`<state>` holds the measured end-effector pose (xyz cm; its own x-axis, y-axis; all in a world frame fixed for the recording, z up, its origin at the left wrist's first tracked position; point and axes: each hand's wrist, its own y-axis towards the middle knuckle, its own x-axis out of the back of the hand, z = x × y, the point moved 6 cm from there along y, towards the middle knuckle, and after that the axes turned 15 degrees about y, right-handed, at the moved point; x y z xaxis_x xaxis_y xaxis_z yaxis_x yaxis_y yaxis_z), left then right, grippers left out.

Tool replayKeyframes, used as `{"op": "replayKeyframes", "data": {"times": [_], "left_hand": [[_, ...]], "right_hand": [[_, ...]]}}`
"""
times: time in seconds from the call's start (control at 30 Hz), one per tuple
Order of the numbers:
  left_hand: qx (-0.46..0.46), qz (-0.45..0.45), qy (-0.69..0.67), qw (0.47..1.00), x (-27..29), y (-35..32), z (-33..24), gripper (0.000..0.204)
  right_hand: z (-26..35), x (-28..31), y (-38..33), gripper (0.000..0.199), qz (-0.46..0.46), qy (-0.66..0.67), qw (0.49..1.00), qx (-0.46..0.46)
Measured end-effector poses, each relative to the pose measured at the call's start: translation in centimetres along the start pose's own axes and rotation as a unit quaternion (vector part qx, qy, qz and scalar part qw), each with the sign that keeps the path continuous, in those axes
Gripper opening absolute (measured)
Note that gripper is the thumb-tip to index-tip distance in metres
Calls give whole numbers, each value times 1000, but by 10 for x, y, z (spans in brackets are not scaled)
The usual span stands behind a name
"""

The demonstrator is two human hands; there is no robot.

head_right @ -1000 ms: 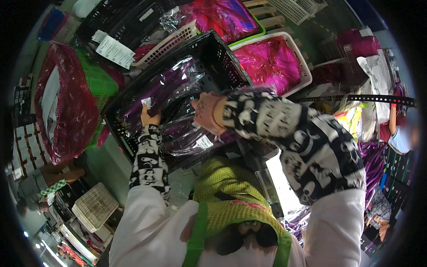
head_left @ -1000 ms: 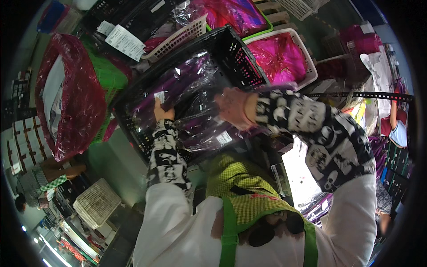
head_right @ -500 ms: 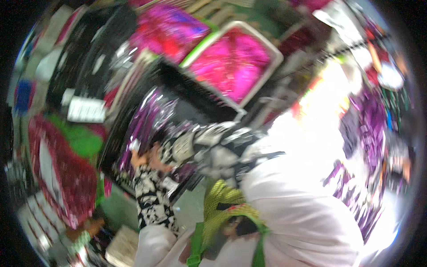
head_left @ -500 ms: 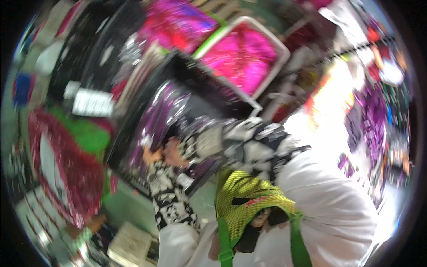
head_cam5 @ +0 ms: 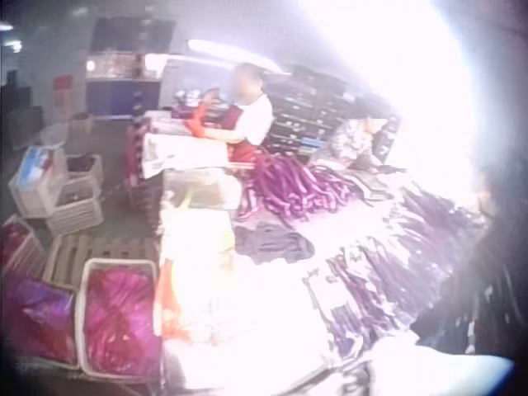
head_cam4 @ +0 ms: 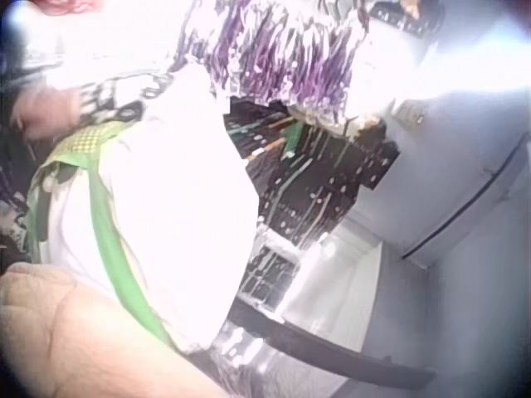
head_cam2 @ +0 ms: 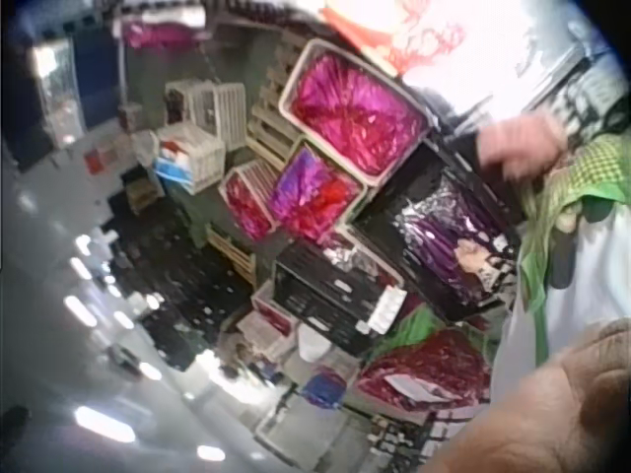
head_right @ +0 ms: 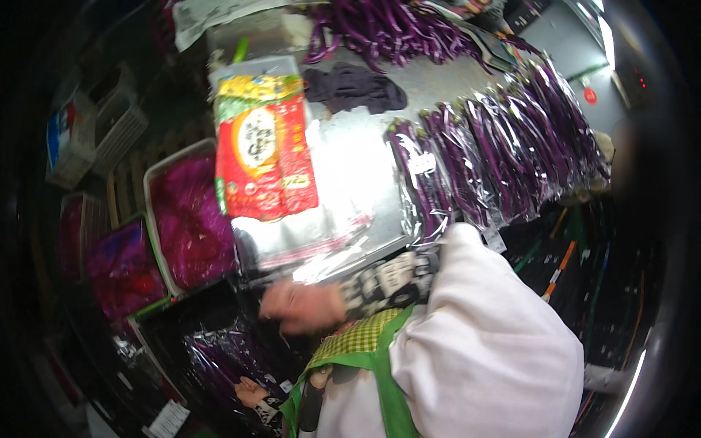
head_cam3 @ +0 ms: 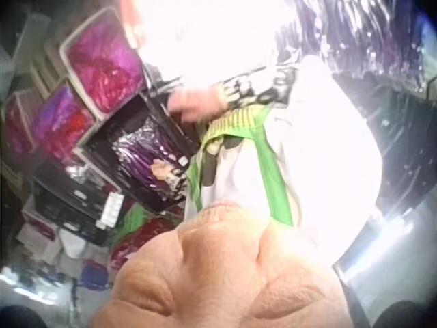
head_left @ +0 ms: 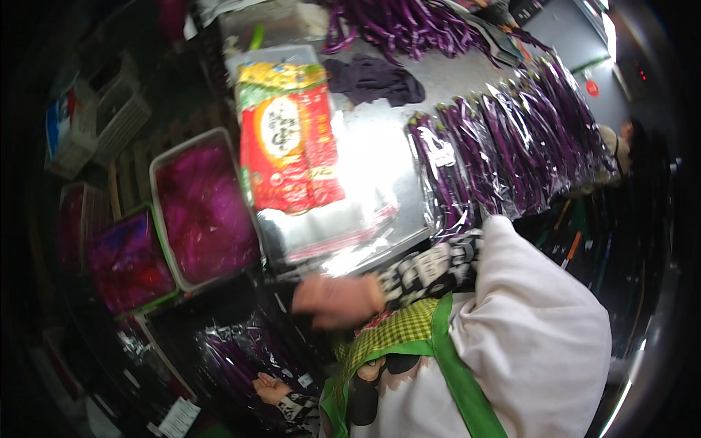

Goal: The person places eggplants into plastic bags, attaches labels from a long strip to each bag, and places the bagged eggplants into a plastic crate.

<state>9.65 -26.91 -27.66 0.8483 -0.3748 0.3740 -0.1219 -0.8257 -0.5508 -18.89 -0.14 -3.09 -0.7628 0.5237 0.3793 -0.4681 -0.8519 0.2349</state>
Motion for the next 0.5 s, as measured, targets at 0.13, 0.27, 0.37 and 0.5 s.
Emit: {"op": "replayKeyframes", "data": {"times": [0.13, 0.27, 0.37, 0.5], "left_hand": [[-87, 56, -76, 992, -76, -107, -132, 41], [-233, 187, -33, 954, -161, -180, -210, 27], [-292, 364, -8, 885, -230, -243, -238, 18], [-194, 599, 25, 776, -306, -329, -234, 27]], "right_hand": [[-12, 199, -120, 77, -378, -459, 765, -250], [-41, 280, -251, 101, -448, -266, 597, -610], [-72, 282, -294, 99, -500, -177, 647, -548], [-81, 271, -289, 38, -579, 243, 682, -375]]}}
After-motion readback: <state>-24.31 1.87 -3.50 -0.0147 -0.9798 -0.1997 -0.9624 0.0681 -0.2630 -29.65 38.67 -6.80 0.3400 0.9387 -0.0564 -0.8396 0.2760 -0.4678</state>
